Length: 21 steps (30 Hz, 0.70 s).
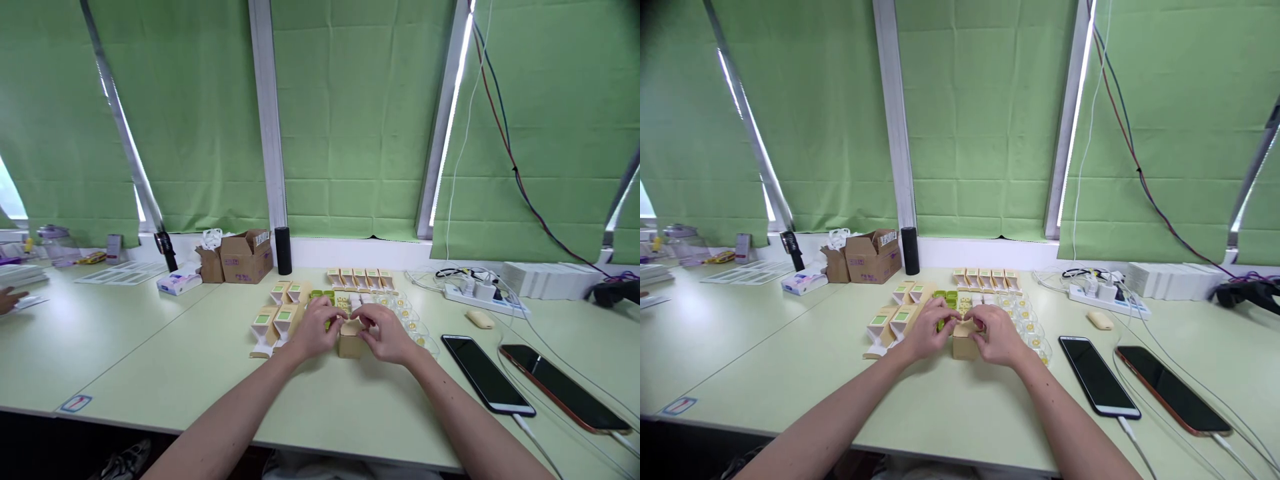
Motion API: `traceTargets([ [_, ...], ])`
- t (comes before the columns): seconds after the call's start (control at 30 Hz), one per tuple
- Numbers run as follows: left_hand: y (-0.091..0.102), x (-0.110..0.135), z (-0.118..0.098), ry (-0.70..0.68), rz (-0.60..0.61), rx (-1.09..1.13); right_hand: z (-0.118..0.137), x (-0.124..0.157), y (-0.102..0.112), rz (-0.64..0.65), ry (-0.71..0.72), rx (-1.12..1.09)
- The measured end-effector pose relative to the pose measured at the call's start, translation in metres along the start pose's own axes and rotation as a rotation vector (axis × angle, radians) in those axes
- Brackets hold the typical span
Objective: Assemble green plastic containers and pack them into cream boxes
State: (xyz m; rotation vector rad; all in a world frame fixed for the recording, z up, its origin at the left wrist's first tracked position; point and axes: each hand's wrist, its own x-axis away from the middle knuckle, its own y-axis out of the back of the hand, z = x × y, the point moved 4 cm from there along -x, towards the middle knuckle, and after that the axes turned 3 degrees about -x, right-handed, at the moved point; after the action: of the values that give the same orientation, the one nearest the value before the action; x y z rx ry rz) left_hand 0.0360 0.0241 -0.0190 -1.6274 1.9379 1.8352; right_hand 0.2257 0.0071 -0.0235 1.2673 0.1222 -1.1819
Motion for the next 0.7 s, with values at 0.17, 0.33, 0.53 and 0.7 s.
traceTargets([
  [0.17,-0.005,-0.002,0.007,0.136,0.064,-0.131,-0.004,0.000,0.004,0.090,-0.066,0.005],
  [0.33,-0.003,-0.002,0.006,0.121,0.058,-0.148,-0.007,0.000,0.005,0.125,-0.084,0.004],
  [0.53,-0.001,-0.003,0.006,0.109,0.043,-0.124,-0.007,-0.001,0.005,0.095,-0.073,-0.005],
  [0.7,-0.008,-0.003,0.009,0.153,0.133,-0.137,0.010,-0.001,0.001,0.120,-0.023,-0.008],
])
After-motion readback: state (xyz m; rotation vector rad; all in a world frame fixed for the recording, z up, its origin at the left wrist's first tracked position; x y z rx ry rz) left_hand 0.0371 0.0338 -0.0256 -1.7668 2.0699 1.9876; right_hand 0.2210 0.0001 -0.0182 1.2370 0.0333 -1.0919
